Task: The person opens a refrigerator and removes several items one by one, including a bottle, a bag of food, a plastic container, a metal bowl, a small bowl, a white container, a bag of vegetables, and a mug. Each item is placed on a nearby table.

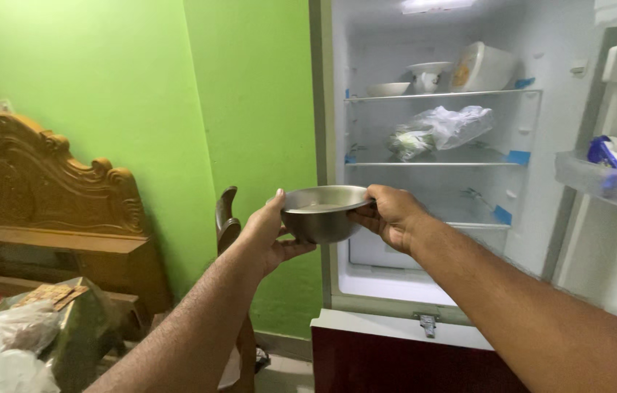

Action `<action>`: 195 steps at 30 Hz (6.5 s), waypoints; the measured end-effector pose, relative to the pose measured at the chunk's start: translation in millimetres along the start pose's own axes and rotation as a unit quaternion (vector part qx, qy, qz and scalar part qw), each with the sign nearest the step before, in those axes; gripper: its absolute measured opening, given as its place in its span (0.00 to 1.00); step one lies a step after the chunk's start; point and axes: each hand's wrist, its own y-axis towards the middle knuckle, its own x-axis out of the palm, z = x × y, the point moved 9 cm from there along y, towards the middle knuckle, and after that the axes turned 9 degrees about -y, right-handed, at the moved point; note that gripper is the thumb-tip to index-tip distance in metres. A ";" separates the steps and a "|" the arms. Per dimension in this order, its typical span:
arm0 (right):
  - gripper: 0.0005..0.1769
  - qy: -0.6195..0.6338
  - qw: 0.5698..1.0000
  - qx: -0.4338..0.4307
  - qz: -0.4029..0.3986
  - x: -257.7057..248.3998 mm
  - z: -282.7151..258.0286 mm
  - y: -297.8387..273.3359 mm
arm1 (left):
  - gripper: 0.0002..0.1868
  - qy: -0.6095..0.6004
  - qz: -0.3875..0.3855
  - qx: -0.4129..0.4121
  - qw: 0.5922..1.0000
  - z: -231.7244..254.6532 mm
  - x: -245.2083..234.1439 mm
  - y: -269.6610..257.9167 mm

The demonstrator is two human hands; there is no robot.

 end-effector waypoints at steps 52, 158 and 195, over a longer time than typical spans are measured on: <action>0.14 -0.187 0.891 0.135 -0.392 550.1 282.9 -19.9 | 0.17 -0.093 0.392 0.184 0.897 15.5 -542.3 -161.6; 0.40 -0.122 0.979 0.011 -0.162 338.0 196.7 62.0 | 0.36 -0.148 0.166 0.020 0.975 -41.0 -344.6 67.1; 0.31 -0.120 0.972 -0.128 0.160 -53.7 41.9 54.3 | 0.26 -0.101 -0.177 -0.056 0.977 -98.6 88.9 152.5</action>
